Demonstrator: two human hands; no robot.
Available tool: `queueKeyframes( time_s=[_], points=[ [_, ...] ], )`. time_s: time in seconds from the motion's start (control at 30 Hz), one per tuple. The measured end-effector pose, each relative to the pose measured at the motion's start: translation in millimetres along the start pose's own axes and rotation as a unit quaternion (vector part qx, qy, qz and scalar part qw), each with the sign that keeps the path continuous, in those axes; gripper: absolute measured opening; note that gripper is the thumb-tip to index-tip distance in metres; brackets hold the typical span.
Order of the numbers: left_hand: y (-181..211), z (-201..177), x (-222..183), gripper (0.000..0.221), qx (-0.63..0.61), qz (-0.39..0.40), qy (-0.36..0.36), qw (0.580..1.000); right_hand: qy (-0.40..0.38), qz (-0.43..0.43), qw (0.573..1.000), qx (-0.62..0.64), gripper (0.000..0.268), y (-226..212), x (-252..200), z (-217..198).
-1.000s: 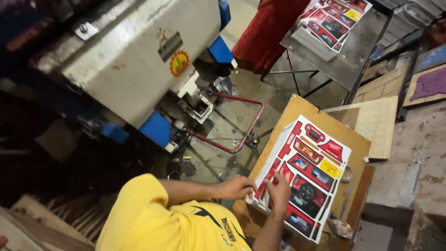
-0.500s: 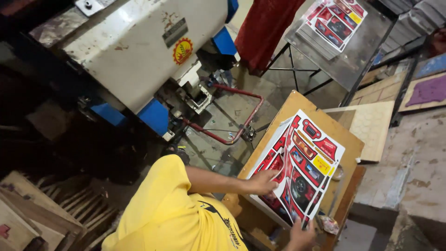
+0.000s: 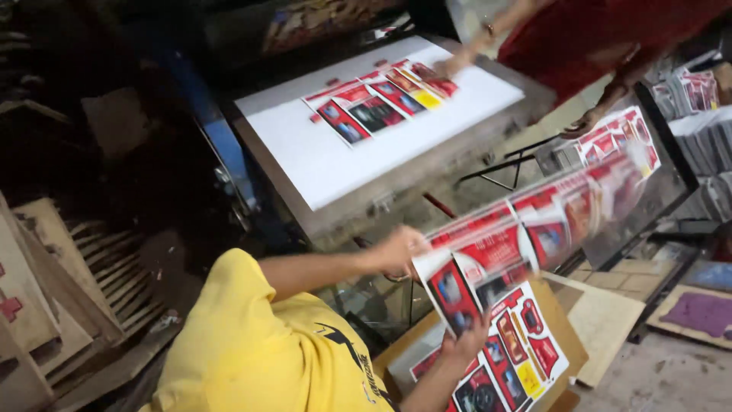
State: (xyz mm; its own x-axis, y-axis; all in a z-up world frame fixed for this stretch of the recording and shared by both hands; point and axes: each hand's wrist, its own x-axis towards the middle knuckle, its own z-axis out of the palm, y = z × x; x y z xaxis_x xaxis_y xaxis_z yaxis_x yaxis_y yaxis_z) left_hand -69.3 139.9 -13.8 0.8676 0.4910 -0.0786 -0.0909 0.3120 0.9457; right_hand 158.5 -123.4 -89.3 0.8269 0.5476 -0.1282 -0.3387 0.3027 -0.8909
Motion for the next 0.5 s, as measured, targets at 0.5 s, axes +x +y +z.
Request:
queueKeyframes(
  time_s=[0.5],
  points=[
    [-31.3, -331.0, 106.8, 0.024, 0.332, -0.2, 0.363, 0.847, 0.058, -0.087, 0.838, -0.535, 0.042, 202.1, 97.2, 246.0]
  ],
)
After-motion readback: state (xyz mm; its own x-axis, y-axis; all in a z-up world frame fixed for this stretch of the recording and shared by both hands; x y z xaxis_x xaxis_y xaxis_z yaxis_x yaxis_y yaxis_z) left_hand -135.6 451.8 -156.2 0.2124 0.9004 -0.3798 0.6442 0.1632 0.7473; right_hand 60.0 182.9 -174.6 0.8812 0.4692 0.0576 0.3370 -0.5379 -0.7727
